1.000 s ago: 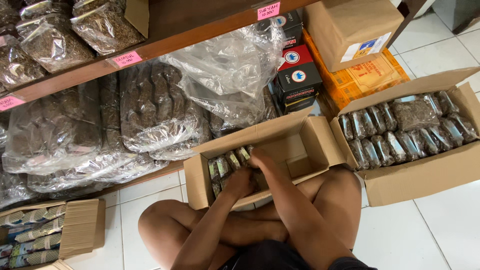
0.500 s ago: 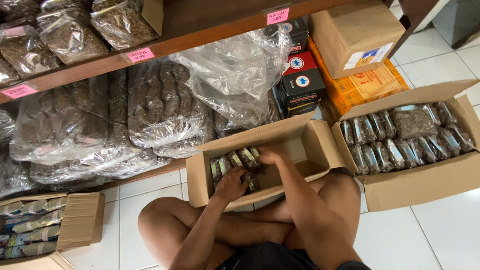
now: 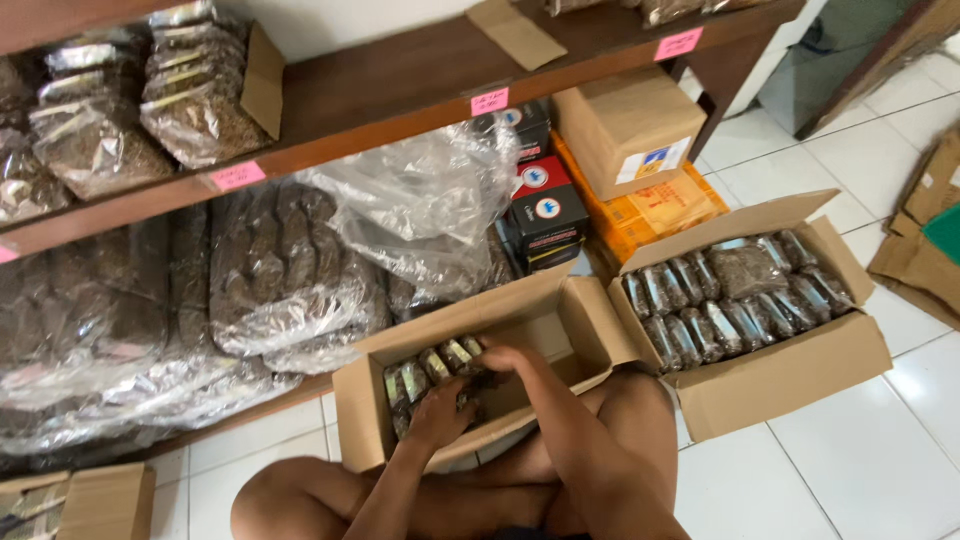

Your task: The person packs small plastic bags containing loose material into a cardboard box and moves additional bags from a shelf to the box.

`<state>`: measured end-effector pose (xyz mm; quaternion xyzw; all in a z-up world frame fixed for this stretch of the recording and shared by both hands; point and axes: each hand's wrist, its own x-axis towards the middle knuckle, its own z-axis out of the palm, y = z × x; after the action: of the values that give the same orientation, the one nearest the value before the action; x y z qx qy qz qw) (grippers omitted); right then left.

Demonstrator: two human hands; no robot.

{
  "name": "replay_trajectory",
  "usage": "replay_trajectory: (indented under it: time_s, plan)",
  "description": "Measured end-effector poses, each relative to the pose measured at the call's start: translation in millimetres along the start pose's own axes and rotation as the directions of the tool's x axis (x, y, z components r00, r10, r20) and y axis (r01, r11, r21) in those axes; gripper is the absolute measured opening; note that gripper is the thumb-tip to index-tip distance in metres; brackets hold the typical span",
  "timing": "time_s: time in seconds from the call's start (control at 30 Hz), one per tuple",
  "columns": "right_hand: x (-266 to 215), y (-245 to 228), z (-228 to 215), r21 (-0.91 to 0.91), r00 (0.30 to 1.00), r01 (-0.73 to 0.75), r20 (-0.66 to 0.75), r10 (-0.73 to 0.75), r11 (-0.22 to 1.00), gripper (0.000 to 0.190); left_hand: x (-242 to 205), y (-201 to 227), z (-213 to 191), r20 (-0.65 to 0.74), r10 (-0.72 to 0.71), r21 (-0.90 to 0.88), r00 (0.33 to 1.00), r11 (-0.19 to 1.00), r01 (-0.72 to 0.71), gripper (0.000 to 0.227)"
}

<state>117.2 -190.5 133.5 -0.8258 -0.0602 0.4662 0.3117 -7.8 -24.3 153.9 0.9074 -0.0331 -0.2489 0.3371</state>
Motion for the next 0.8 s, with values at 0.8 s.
replay_trajectory:
  time_s: [0.8]
  plan:
    - [-93.7, 83.5, 24.7, -0.124, 0.623, 0.443, -0.670, -0.404, 0.888, 0.043, 41.8, 26.4, 65.2, -0.245, 0.097, -0.254, 0.965, 0.954, -0.161, 0.049]
